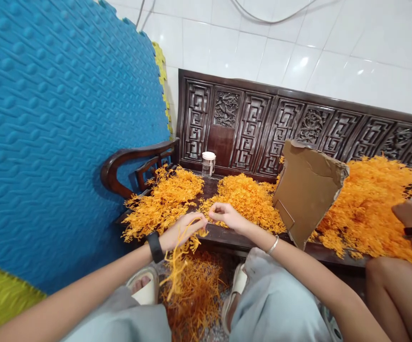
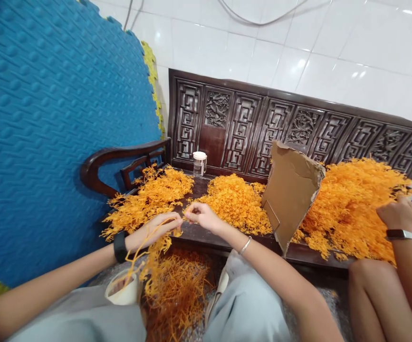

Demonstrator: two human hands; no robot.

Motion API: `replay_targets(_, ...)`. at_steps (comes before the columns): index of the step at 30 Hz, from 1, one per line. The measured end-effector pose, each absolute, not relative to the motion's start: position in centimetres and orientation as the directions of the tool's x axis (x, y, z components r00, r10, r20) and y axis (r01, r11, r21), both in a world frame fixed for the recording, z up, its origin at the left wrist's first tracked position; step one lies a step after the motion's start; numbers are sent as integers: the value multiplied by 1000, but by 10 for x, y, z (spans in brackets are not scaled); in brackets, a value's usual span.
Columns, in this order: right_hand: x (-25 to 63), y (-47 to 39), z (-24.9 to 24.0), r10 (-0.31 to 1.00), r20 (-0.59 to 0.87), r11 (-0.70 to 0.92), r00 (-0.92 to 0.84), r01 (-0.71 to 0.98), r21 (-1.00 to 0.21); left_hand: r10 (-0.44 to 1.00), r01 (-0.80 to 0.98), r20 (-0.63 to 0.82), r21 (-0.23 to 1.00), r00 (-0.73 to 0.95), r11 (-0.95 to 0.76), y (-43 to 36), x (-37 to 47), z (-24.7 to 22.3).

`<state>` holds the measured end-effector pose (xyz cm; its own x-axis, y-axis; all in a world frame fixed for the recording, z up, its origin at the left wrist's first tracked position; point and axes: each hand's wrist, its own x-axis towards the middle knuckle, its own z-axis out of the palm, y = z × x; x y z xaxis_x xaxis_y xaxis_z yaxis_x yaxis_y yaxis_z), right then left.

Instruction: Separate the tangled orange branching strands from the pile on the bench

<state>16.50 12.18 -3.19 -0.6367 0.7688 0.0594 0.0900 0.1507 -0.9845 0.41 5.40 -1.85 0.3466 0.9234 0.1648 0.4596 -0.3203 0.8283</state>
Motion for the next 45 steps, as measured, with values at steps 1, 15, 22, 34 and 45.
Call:
replay_targets(1, 163, 122, -35, 785, 19, 105, -619, 103, -989, 926, 464, 152, 830, 344, -309, 54, 4, -20)
replay_targets(15, 139, 118, -22, 989, -109, -101, -101, 87, -991, 998, 61, 54, 997, 16, -55, 60, 27, -36)
replay_targets(22, 129, 145, -8, 995, -68, -72, 78, 39, -997, 984, -47, 108, 992, -142, -116, 77, 40, -30)
replay_targets(34, 240, 257, 3, 895, 328, 242, 303, 288, -927, 993, 22, 49, 998, 107, -51, 31, 22, -24)
replay_targets(45, 230, 252, -46, 905, 389, 379, -171, 738, -558, 1000, 37, -29, 999, 1, 29, 47, -19, -46)
